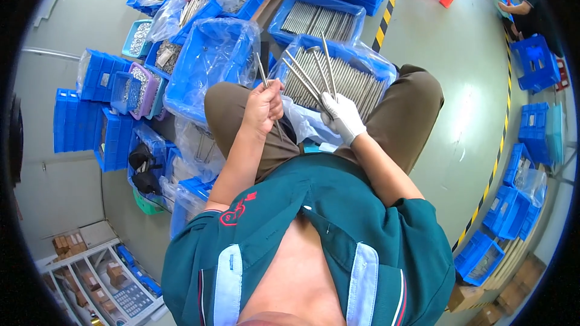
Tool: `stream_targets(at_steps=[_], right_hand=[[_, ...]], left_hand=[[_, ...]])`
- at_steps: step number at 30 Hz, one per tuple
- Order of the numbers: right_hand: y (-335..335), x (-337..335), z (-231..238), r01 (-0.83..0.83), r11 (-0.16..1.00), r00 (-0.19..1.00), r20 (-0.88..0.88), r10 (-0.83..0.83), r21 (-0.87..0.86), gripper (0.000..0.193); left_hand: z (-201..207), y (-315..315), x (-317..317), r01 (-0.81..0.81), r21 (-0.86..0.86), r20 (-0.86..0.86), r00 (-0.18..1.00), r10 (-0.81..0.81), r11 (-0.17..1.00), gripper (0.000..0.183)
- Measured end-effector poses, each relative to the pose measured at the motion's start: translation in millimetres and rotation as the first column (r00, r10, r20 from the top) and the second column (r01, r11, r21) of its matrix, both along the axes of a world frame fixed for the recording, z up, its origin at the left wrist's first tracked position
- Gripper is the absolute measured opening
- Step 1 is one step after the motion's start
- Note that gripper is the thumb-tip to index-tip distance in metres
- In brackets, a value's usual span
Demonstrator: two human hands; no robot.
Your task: Inspecting and sorting various metal rods and ring components into organized storage bins.
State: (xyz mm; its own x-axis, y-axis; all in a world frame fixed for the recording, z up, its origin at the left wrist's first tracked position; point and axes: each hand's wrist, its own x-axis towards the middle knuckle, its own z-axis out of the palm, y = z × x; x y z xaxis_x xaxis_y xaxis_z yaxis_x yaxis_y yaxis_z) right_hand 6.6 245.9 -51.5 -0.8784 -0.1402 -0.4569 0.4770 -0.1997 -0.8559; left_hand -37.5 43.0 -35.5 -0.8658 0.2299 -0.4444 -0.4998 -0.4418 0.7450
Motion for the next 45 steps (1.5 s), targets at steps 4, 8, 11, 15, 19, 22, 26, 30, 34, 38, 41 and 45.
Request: stream_targets(at_steps=[4,8,11,15,19,22,26,30,34,38,41,45], right_hand=[[-0.6,7.9,-5.7,-0.081,0.996,0.997,0.004,0.081,-0.044,0.033],[-6.2,10.0,-4.8,-0.101,0.978,0.984,0.125,0.125,-0.185,0.034],[-6.5,14.6,-5.2,-0.170,0.943,0.975,0.090,0.203,-0.286,0.035],[-13.4,16.3,3.7,-0.151,0.957,0.981,0.084,0.177,-0.247,0.035],[-16.3,9.4,-1.8,-0.125,0.933,0.978,0.117,0.173,-0.337,0.037],[-18.5,9.3,0.3,-0.132,0.893,0.970,0.130,0.206,-0.430,0.033],[-18.3,12.3,8.5,-0.217,0.822,0.942,0.109,0.319,-0.526,0.032],[-14.4,20.7,20.5,-0.366,0.774,0.907,-0.011,0.421,-0.517,0.041],[2.0,25.8,35.9,-0.240,0.896,0.961,-0.221,0.165,-0.375,0.029],[1.5,2.1,82.9,0.064,0.950,0.992,0.127,-0.025,-0.307,0.019],[14.3,-5.7,66.4,-0.037,0.892,0.992,0.090,0.087,-0.451,0.023],[7.2,1.1,59.3,-0.085,0.922,0.977,0.150,0.151,-0.379,0.029]], left_hand=[[-16.6,3.4,1.4,0.043,0.015,0.030,0.999,-0.043,0.999,0.017],[-32.2,14.3,-7.4,-0.023,0.074,0.040,0.999,0.020,0.997,0.023],[-31.0,16.9,-14.2,0.017,0.134,-0.022,1.000,-0.014,0.991,0.032],[-32.4,27.0,-8.0,0.133,0.183,0.016,0.990,-0.139,0.974,0.037],[-35.3,46.1,2.0,0.179,0.221,-0.121,0.981,-0.155,0.959,0.029],[-28.4,50.9,2.0,0.093,0.316,-0.120,0.991,-0.058,0.944,0.024],[-13.8,43.4,-13.1,-0.069,0.390,-0.261,0.948,0.183,0.918,0.016],[5.0,11.8,-39.4,-0.304,0.322,-0.225,0.895,0.385,0.896,0.012],[26.3,-5.0,-27.7,-0.076,0.139,-0.400,0.908,0.126,0.987,0.019],[28.5,-12.6,13.3,0.028,-0.358,-0.468,0.860,-0.205,0.933,0.017],[24.6,-6.5,23.6,-0.193,-0.596,-0.666,0.660,-0.347,0.779,0.009],[42.6,-4.1,28.0,-0.616,-0.689,-0.587,0.167,-0.792,0.381,0.008]])
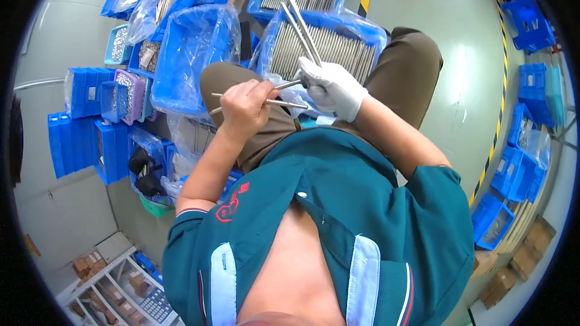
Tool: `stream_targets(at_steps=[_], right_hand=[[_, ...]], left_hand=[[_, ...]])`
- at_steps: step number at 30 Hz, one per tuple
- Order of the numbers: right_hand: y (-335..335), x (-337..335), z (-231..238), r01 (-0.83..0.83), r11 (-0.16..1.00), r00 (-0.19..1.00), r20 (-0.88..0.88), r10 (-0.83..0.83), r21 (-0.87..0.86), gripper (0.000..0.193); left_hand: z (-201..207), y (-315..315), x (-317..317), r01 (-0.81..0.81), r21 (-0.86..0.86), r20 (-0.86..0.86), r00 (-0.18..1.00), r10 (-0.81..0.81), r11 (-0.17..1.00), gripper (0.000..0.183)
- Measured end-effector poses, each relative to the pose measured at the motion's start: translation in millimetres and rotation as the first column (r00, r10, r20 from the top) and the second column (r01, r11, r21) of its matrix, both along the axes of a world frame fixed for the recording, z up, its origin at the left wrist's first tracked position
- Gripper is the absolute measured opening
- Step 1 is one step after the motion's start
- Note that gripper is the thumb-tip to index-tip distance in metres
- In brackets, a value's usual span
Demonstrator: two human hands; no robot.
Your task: Inspecting and sorting various metal rods and ring components into organized storage bins.
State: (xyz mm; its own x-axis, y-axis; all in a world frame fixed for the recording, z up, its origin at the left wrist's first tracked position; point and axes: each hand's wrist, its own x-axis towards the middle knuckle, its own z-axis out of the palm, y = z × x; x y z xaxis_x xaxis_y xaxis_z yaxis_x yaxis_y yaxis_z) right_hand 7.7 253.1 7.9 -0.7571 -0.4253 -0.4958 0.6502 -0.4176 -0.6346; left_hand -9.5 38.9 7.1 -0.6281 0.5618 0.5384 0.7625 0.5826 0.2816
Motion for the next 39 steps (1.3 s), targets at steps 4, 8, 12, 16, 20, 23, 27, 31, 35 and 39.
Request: stream_targets(at_steps=[4,8,12,16,20,23,27,31,35,39], right_hand=[[-8.4,4.5,-1.1,-0.044,0.998,0.997,0.062,0.040,0.054,0.027],[-9.1,3.7,-4.6,-0.052,0.925,0.976,-0.177,0.127,0.376,0.020],[-10.4,-2.2,26.1,-0.138,0.759,0.865,-0.296,0.405,0.637,0.020],[33.6,-13.6,12.1,0.020,0.707,0.937,-0.259,0.233,0.707,0.020],[33.7,-29.0,-3.3,0.010,0.817,0.946,-0.271,0.180,0.577,0.018],[23.8,-36.7,-21.8,-0.009,0.883,0.961,-0.241,0.138,0.469,0.021],[23.5,-51.7,-30.1,-0.025,0.889,0.994,-0.083,0.071,0.457,0.020],[25.5,-67.5,-67.3,-0.016,0.869,0.997,-0.057,0.051,0.495,0.018],[11.8,-77.5,-71.0,-0.050,0.900,0.990,0.138,-0.011,0.433,0.018],[14.5,-86.6,-86.3,-0.091,0.919,0.955,0.296,-0.029,0.384,0.017]], left_hand=[[-0.1,-5.4,-1.3,0.042,-0.105,-0.044,0.998,-0.047,0.994,0.010],[-5.3,-4.3,2.8,0.068,0.020,0.221,0.973,-0.071,0.997,0.008],[-6.0,-27.6,7.0,-0.248,0.275,0.961,0.028,-0.277,0.929,0.021],[-7.8,-81.1,-7.9,-0.320,0.008,0.872,-0.462,-0.164,0.947,0.032],[4.8,-79.6,-30.4,-0.346,0.202,0.947,0.308,-0.092,0.916,0.030],[3.6,-108.1,-78.2,-0.444,0.260,0.695,0.702,0.153,0.858,0.033],[22.8,-157.6,-147.4,-0.728,0.242,0.587,0.637,0.500,0.642,0.034],[6.4,-212.8,-211.8,-0.890,0.333,0.848,0.427,0.313,0.312,0.025],[-44.2,-280.3,-279.2,-0.877,0.445,0.896,0.435,0.092,-0.179,0.019],[-89.2,-314.3,-354.5,-0.773,0.427,0.866,0.499,-0.034,-0.469,0.023]])
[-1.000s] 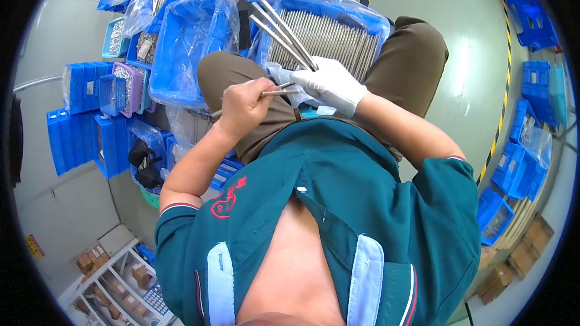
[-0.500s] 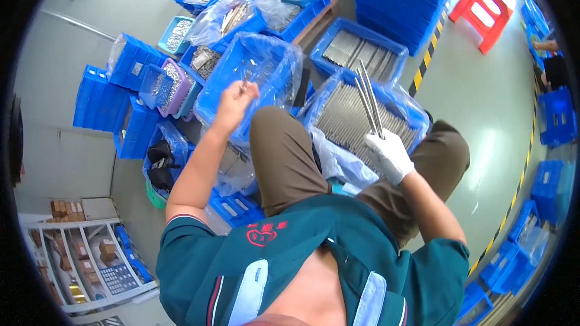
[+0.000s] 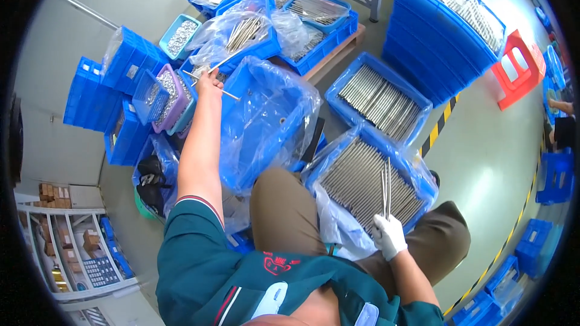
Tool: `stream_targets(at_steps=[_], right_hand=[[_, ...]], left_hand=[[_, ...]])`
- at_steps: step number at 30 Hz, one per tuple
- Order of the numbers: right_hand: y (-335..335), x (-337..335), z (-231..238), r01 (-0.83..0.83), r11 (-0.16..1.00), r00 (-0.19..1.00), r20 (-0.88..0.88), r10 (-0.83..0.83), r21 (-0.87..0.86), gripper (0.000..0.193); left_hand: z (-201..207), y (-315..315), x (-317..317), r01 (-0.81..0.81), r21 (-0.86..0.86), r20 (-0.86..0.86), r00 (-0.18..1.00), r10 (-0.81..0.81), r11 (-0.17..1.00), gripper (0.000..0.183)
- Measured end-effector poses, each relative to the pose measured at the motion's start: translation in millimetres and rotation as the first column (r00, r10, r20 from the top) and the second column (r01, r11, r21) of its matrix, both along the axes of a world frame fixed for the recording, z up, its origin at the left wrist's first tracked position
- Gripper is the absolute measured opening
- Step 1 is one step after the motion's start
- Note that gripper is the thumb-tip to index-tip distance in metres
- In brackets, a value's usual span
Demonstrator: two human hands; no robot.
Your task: Inspecting and sorting various metal rods and ring components into organized storage bins.
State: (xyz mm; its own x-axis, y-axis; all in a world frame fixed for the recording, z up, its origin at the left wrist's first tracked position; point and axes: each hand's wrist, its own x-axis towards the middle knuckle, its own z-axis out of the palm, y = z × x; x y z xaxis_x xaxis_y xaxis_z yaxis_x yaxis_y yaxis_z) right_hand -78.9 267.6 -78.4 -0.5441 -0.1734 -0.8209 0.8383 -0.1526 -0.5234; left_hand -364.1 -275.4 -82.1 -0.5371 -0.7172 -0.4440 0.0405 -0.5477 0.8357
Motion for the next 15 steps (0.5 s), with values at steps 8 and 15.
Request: stream_targets(at_steps=[8,15], right_hand=[[1.1,-18.4,-11.4,0.053,0.998,0.980,0.194,-0.048,-0.018,0.016],[-6.1,-25.0,-6.1,-0.016,0.996,0.997,0.075,0.009,0.085,0.016]], left_hand=[[-42.7,-7.6,-129.9,0.055,0.000,-0.100,0.993,-0.055,0.998,0.031],[-27.5,33.1,-115.6,0.320,-0.051,0.106,0.944,-0.314,0.946,0.022]])
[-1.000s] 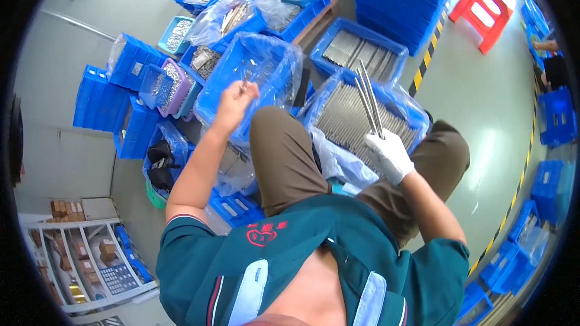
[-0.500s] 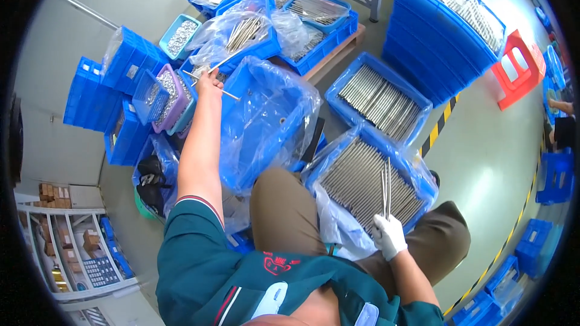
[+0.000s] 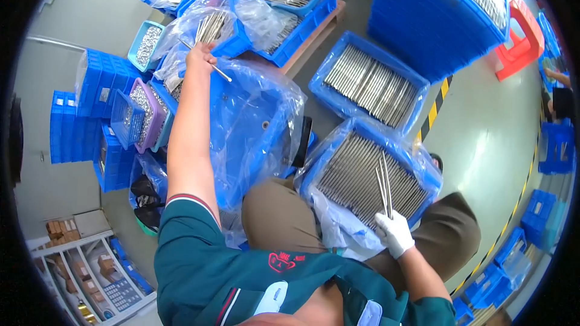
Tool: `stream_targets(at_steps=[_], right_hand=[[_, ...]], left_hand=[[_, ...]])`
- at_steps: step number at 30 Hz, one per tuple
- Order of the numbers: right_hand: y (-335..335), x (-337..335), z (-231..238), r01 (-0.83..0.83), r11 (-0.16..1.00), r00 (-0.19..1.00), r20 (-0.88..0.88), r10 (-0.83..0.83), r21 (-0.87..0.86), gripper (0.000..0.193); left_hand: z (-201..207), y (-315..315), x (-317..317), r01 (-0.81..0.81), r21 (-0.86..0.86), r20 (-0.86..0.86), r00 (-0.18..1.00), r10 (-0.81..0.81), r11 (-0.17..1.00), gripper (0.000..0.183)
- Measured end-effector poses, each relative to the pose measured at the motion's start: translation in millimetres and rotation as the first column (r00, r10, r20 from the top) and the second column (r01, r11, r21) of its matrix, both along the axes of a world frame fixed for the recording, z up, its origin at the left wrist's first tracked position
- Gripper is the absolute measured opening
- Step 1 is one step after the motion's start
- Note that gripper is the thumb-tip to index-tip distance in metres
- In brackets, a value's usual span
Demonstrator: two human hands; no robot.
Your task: Inspecting and sorting various metal rods and ring components into organized storage bins.
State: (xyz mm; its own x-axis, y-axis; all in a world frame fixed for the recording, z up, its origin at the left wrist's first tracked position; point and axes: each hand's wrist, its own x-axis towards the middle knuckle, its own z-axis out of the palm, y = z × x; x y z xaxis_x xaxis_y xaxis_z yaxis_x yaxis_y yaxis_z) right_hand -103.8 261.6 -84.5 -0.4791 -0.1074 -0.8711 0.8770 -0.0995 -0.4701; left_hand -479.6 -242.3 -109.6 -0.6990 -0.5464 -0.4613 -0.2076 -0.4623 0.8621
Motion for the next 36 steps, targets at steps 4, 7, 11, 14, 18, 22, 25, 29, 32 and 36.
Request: stream_targets(at_steps=[4,7,11,14,18,22,25,29,32,36], right_hand=[[0.9,-0.4,-2.4,0.011,0.989,0.974,-0.224,0.023,0.148,0.019],[-1.7,-13.2,1.2,0.009,0.999,0.940,-0.343,0.002,0.031,0.016],[-15.7,-28.0,39.1,0.061,0.981,0.911,-0.391,-0.130,-0.183,0.022],[-12.3,-18.0,48.1,0.043,0.962,0.887,-0.433,-0.160,-0.270,0.023],[-16.5,4.1,41.1,0.019,0.988,0.755,-0.651,0.084,0.150,0.024],[-20.3,24.9,27.7,0.037,0.998,0.767,-0.642,0.006,0.053,0.027],[-18.8,35.9,21.2,-0.011,1.000,0.772,-0.636,0.009,0.001,0.029],[-19.6,44.3,30.8,-0.096,0.990,0.693,-0.707,0.142,0.105,0.025],[-17.2,46.7,34.7,-0.168,0.967,0.665,-0.702,0.256,0.194,0.025],[-16.2,49.6,29.4,-0.154,0.985,0.693,-0.702,0.165,0.080,0.028]], left_hand=[[18.9,67.2,67.7,0.358,0.209,-0.027,0.932,-0.361,0.910,0.022],[57.2,134.9,139.0,0.666,0.258,-0.109,0.740,-0.664,0.700,0.023],[86.1,218.9,232.5,0.849,0.289,-0.145,0.495,-0.857,0.442,0.020],[78.9,264.4,291.9,0.878,0.261,-0.096,0.437,-0.894,0.401,0.021],[75.4,310.5,353.4,0.841,0.334,-0.117,0.485,-0.867,0.426,0.023],[69.4,331.6,387.3,0.836,0.242,-0.101,0.527,-0.844,0.493,0.020],[66.0,327.6,398.0,0.799,0.382,-0.102,0.536,-0.838,0.464,0.018],[55.9,313.9,405.6,0.742,0.563,-0.150,0.524,-0.838,0.363,0.014],[55.3,308.9,410.1,0.758,0.563,-0.198,0.512,-0.836,0.331,0.014],[59.0,311.4,418.4,0.767,0.528,-0.163,0.513,-0.843,0.365,0.013]])
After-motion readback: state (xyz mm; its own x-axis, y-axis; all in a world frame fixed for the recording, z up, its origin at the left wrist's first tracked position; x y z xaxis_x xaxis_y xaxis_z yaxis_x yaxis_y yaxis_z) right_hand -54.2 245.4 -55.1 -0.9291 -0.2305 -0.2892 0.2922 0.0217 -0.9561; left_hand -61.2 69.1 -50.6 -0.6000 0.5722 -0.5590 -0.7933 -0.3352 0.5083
